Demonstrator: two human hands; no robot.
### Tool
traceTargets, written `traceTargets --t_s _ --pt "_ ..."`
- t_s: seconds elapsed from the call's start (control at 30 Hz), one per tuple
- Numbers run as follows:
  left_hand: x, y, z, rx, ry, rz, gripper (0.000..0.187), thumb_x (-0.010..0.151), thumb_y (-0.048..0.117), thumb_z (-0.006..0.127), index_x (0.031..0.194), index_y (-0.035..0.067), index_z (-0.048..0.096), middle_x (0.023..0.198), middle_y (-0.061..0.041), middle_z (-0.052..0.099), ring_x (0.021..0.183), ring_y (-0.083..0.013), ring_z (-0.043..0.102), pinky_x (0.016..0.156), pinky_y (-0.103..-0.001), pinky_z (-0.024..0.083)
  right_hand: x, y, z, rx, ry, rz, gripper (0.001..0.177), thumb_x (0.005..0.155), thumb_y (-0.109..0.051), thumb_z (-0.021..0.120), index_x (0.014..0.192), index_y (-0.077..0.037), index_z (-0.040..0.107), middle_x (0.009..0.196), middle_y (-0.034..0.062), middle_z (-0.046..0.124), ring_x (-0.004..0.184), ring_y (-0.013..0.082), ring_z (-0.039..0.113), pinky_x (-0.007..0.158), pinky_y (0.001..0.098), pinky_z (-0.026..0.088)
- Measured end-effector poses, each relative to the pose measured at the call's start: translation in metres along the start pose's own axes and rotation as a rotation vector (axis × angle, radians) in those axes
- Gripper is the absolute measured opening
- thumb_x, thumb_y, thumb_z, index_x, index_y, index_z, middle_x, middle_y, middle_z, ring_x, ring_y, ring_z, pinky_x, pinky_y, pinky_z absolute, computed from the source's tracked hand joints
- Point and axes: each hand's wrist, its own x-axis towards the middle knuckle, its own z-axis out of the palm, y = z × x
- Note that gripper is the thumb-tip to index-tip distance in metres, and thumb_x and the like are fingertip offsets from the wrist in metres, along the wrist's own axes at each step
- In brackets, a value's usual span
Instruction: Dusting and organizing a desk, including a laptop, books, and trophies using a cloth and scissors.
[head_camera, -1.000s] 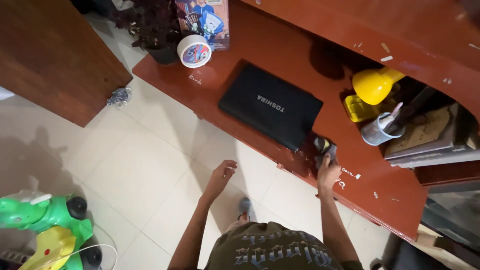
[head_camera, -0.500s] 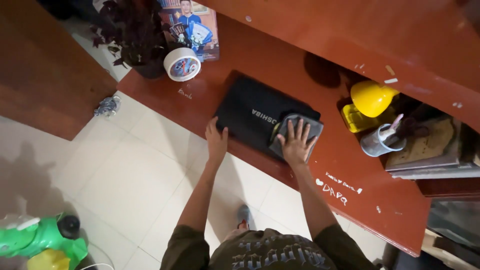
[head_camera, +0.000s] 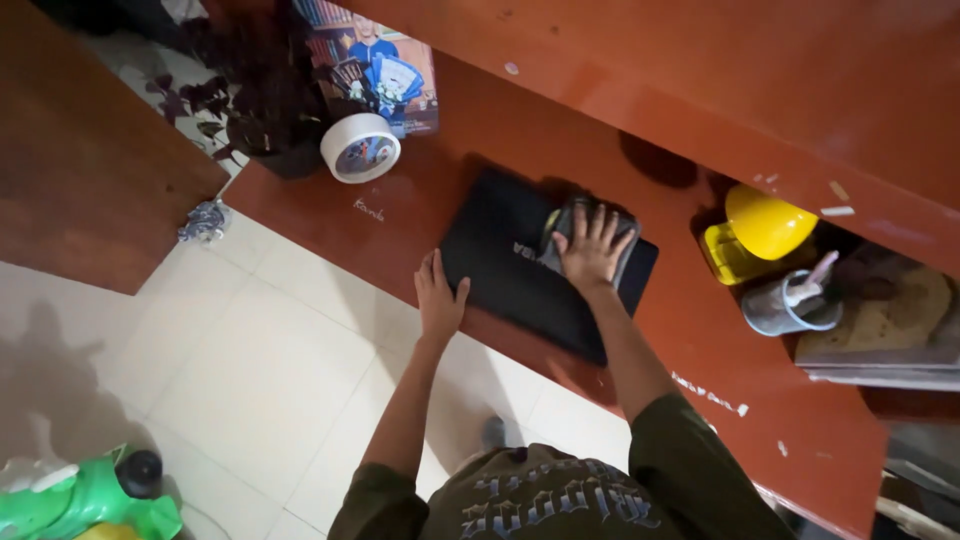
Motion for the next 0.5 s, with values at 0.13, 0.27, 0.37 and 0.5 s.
traceTargets --t_s 0.13,0.27,0.37,0.5 --pt "0.000 -0.011 -0.005 -0.142 0.018 0.029 0.075 0.097 0.032 0.069 0.156 0.002 0.035 0.156 -0.025 0.039 0.139 -0.0457 0.038 0.116 -0.054 0.033 0.013 -0.055 -0.001 -0.065 -0.019 -0.103 0.079 0.103 -0.067 0.020 0.165 -0.018 0.012 0.170 0.0188 0.008 0.156 0.0431 0.004 0.115 0.0774 -0.001" --pt "0.004 -0.013 -0.015 -0.253 -0.023 -0.017 0.071 0.093 0.026 0.072 0.154 0.006 0.040 0.153 -0.021 0.045 0.139 -0.0426 0.044 0.115 -0.051 0.036 0.028 -0.107 -0.022 0.011 -0.051 -0.245 0.078 0.102 -0.064 0.027 0.164 -0.018 0.013 0.169 0.0201 0.006 0.154 0.0447 0.003 0.114 0.0757 -0.001" --pt "0.005 -0.017 -0.016 -0.269 -0.054 -0.002 0.071 0.094 0.024 0.072 0.154 0.006 0.039 0.153 -0.022 0.045 0.138 -0.0435 0.044 0.114 -0.050 0.037 0.046 -0.130 -0.008 0.044 -0.087 -0.285 0.075 0.103 -0.063 0.030 0.162 -0.018 0.016 0.170 0.0206 0.008 0.155 0.0452 0.006 0.115 0.0755 0.002" --pt "0.006 -0.024 -0.014 -0.280 -0.044 0.092 0.073 0.095 0.023 0.070 0.157 0.003 0.035 0.153 -0.024 0.044 0.137 -0.0446 0.044 0.114 -0.049 0.037 0.067 -0.152 0.005 0.062 0.033 -0.332 0.079 0.102 -0.061 0.036 0.164 -0.014 0.021 0.166 0.0241 0.018 0.151 0.0480 0.016 0.115 0.0752 0.007"
